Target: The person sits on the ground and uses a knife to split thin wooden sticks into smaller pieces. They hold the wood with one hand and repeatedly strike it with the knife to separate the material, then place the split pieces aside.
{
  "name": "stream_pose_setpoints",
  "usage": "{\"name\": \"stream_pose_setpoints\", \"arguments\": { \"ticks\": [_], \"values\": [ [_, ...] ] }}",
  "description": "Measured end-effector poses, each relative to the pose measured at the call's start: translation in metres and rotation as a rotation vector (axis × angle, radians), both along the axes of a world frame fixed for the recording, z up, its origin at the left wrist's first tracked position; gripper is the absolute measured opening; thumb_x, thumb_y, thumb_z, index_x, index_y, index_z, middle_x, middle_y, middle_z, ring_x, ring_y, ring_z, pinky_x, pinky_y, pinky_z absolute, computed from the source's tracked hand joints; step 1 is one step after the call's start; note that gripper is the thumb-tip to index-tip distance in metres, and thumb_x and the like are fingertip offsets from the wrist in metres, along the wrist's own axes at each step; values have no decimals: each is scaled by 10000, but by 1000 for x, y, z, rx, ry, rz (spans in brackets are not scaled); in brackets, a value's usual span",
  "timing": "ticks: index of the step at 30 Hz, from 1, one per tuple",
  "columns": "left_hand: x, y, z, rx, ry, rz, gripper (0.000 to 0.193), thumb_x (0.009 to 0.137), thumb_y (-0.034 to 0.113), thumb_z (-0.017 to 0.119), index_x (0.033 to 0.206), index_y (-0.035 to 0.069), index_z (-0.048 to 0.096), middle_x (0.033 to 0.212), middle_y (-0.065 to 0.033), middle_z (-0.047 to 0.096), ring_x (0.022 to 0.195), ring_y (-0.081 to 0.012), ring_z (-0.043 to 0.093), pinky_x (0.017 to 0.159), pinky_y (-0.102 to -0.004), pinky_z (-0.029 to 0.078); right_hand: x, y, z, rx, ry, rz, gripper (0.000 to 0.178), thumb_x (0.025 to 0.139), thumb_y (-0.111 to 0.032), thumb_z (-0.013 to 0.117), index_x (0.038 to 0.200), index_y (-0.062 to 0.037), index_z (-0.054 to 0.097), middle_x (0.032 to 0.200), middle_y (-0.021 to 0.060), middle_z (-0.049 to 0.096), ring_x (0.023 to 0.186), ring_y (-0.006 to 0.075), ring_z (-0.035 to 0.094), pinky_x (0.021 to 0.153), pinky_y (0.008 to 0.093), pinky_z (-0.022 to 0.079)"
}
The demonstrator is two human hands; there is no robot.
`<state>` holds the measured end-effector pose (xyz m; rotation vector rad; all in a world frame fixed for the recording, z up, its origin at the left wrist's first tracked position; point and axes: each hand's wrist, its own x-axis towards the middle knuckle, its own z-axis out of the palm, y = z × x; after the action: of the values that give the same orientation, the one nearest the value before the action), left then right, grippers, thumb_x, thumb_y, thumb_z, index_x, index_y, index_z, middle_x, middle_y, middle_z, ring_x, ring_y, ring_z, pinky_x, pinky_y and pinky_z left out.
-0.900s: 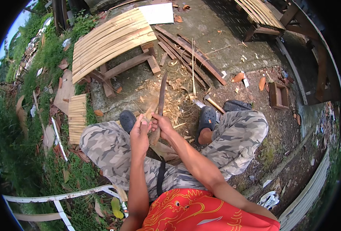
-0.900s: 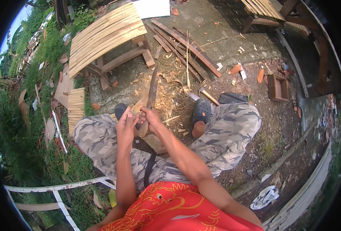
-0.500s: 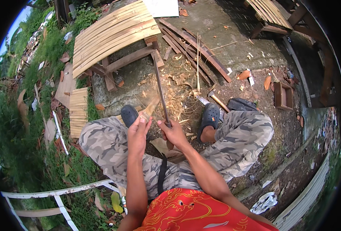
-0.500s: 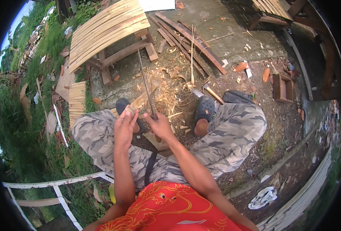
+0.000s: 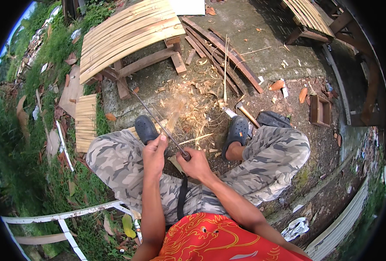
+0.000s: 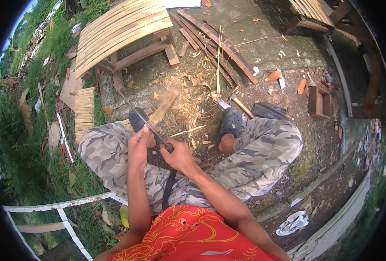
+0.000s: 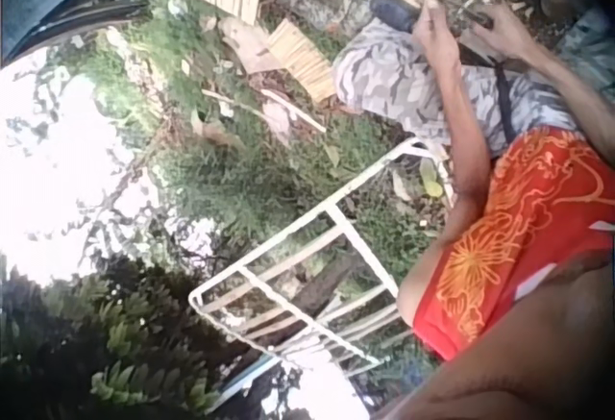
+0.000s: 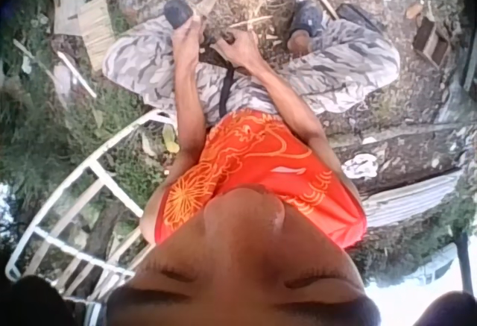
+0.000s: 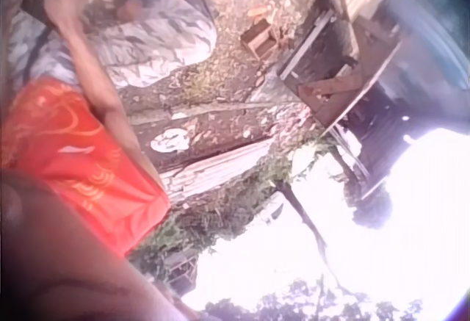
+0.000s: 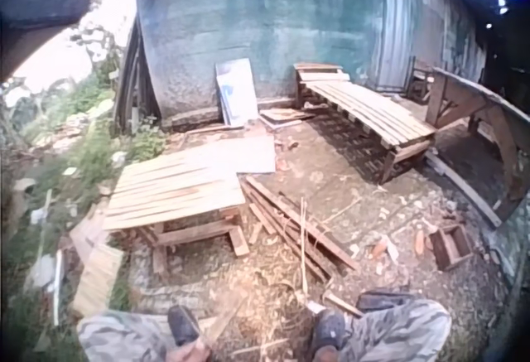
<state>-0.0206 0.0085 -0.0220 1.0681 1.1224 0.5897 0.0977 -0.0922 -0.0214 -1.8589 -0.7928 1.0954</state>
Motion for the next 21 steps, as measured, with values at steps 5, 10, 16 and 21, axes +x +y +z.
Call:
{"name": "stream_pose_setpoints", "arguments": {
  "ticks": [5,10,16,21],
  "values": [
    [5,-3,0,-3,15,36,341,1016,279,558,1070,-34,682,870,40,587,799,-33,518,938,-294,477,3,0,4,111,15,-92,239,861,-218,659,806,14,647,543,169,529,460,286,497,509,393,428],
    [5,0,-1,1,8,30,346,1013,285,561,1077,-32,686,904,25,619,844,-43,539,962,-303,469,4,4,6,60,-18,-27,223,863,-213,650,833,8,664,564,184,557,483,323,553,518,400,439],
    [5,0,-2,-10,-25,59,340,1002,294,580,1067,-20,694,941,10,637,859,-54,558,970,-288,463,-3,7,6,161,-38,-102,235,860,-235,653,887,-2,676,602,212,591,567,373,627,579,425,487],
    [9,-3,-5,-16,-47,134,331,1004,288,580,1059,-18,692,882,33,612,792,-38,518,890,-257,458,-8,11,2,101,-76,-74,212,863,-209,652,843,2,671,522,131,517,443,181,486,491,355,408]
  ]
}}
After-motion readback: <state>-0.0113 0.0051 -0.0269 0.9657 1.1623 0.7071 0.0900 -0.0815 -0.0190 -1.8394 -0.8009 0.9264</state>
